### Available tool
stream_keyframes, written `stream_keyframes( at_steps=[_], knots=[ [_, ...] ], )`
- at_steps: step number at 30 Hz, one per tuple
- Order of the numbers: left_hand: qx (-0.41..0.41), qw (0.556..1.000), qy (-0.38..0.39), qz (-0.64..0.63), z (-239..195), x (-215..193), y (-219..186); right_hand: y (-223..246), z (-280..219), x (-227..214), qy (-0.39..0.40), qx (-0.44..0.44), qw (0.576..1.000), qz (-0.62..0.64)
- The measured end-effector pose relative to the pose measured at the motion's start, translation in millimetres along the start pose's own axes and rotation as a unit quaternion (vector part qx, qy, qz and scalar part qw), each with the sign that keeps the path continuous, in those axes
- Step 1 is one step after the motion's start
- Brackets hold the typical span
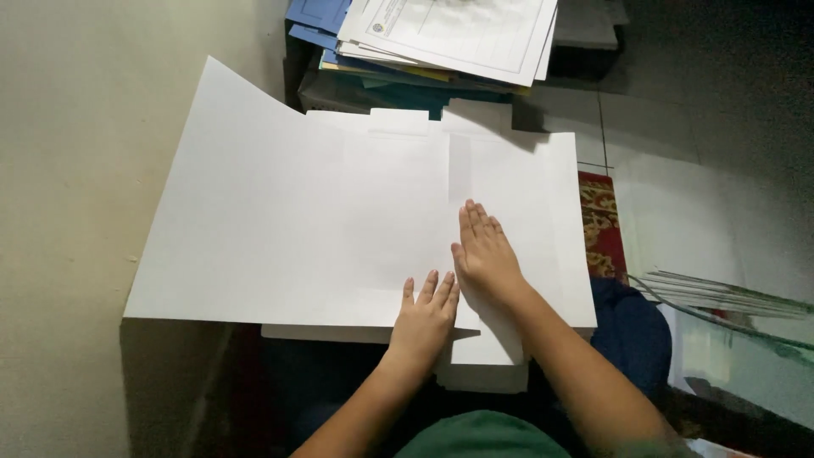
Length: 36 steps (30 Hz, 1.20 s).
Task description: Folding large white paper sheets manually into smaller sections.
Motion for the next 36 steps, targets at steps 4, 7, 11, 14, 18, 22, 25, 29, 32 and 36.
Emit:
stream_keyframes(
  at_steps=[4,7,11,14,18,22,25,29,32,36],
  knots=[
    [-0.003,1.0,0.0,-0.019,0,-14,-1,2,59,-29,0.025,0.064,0.997,0.043],
    [-0.002,0.998,-0.026,-0.051,0,-13,1,-21,112,-24,0.04,0.062,0.997,0.031],
    [0.002,0.998,-0.007,-0.066,3,-16,2,-19,134,-40,0.052,0.065,0.996,0.037],
    [-0.007,0.998,-0.002,-0.063,2,-12,-1,-16,126,-43,0.035,0.058,0.997,0.048],
    [-0.019,0.998,0.02,-0.049,6,-22,-2,4,91,-59,0.036,0.063,0.996,0.046],
    [-0.013,1.0,0.01,-0.021,3,-11,-1,-3,50,-33,0.052,0.038,0.998,0.013],
    [-0.029,0.993,0.016,-0.11,7,-36,2,-26,10,15,-0.039,-0.054,0.998,-0.021],
    [-0.024,0.997,-0.007,-0.071,5,-40,-3,-28,-22,27,-0.039,-0.079,0.995,-0.045],
    [-0.026,0.998,-0.01,-0.049,7,-49,-4,-29,-12,28,-0.05,-0.087,0.994,-0.054],
    [-0.019,0.999,-0.005,-0.047,4,-25,-3,-21,33,6,-0.025,-0.035,0.999,-0.022]
  ],
)
Point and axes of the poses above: each hand's wrist, its own z-axis towards the middle knuckle, its own x-axis out of the palm, y = z × x, the point moved 1 cm from there along z, towards the middle knuckle, and after that the axes turned 8 degrees about -y, right-handed, at the moved point
